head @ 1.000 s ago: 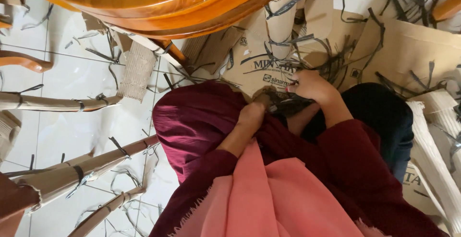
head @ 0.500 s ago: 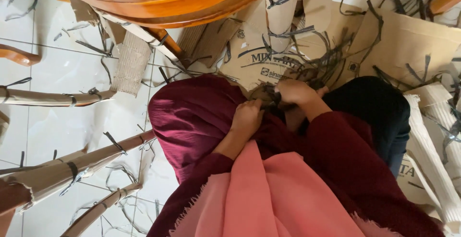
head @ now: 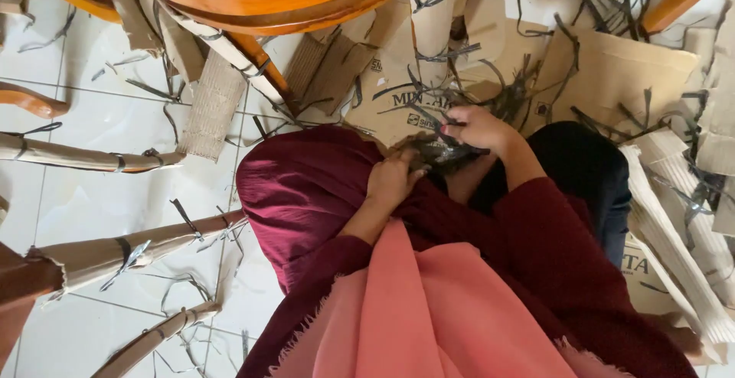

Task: Wrapping wooden furniture legs with protective cardboard and securing them with plastic strips.

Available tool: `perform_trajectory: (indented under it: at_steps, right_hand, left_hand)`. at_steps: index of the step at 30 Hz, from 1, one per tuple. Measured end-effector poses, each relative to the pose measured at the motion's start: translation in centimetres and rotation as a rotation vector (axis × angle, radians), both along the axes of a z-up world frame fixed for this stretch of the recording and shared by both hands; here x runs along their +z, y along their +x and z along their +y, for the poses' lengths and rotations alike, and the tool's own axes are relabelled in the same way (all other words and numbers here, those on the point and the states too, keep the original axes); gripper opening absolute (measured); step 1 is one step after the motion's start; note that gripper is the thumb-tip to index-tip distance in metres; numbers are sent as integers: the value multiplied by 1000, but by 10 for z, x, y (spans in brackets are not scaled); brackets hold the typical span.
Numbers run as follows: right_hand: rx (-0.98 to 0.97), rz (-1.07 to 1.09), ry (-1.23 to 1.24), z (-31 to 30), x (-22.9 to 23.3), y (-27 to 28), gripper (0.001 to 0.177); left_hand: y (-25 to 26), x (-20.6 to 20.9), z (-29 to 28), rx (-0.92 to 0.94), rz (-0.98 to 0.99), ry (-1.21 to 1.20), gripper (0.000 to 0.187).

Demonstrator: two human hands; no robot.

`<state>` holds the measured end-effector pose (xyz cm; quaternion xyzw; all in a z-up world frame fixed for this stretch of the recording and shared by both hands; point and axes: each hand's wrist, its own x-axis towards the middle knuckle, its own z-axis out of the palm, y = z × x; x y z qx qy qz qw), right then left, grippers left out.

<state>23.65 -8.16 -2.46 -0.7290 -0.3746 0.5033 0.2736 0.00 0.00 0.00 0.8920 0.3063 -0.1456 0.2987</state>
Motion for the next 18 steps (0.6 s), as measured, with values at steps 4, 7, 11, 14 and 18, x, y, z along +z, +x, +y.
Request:
perform_trajectory:
  at_steps: [4, 7, 11, 14, 18]
  right_hand:
    - [-62, 69, 84, -8, -7, -2, 17]
    - [-230, 290, 135, -7, -18, -10, 20]
    - [-251, 325, 143, -13, -12, -15, 42]
    - [-101, 173, 87, -15, 39, -27, 101]
    - [-116, -50, 281, -15, 14, -26, 42]
  left_hand:
    - [10, 18, -4, 79, -45, 1, 67]
    - [16, 7, -3, 176, -243, -162, 82]
    - [21, -12, -4, 289, -585, -249, 32]
    - [29, -3, 3, 307, -686, -211, 21]
    - [53, 46, 9, 248, -749, -145, 22]
